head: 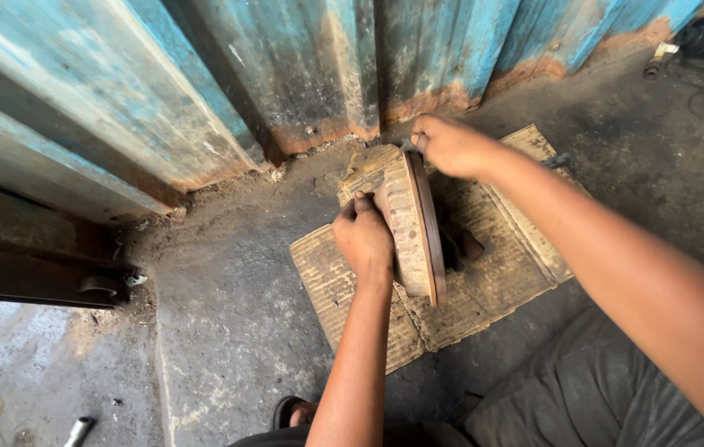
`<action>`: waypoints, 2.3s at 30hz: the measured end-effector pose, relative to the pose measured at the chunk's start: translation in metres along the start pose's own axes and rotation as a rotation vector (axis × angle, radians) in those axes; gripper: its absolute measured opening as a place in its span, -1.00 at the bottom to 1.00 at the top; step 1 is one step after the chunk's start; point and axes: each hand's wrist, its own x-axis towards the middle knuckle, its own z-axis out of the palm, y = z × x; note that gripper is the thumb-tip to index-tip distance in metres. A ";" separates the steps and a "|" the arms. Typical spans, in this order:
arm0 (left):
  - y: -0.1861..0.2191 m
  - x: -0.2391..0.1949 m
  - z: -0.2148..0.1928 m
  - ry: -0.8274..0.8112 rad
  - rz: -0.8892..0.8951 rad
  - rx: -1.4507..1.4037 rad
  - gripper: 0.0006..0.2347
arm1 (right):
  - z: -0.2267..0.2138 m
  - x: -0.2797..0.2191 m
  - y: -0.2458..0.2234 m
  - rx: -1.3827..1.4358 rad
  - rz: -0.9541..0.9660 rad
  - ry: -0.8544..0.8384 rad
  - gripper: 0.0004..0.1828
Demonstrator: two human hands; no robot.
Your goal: The person scrubs a circular metal part with a wire brush and then wipes it with a cloth. They rotate the part to clean different sides and edges, then place it on a piece of cardboard on the floor.
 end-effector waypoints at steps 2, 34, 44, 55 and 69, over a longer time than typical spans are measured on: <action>-0.002 0.002 -0.002 0.014 0.005 -0.004 -0.67 | 0.008 -0.023 -0.008 -0.123 -0.081 0.092 -0.78; -0.030 -0.033 -0.008 -0.106 0.071 0.000 -0.46 | 0.010 -0.196 -0.105 -0.163 -0.247 0.450 -0.79; -0.016 -0.008 0.007 -0.153 -0.250 -0.075 -0.52 | 0.029 -0.239 -0.115 -0.511 -0.032 0.400 -0.69; -0.046 -0.090 -0.010 0.117 0.528 -0.036 -0.42 | 0.010 -0.210 -0.103 -0.197 -0.125 0.429 -0.75; -0.005 0.000 -0.007 -0.024 -0.099 -0.106 -0.51 | 0.080 -0.266 -0.083 -0.354 -0.236 0.549 -0.86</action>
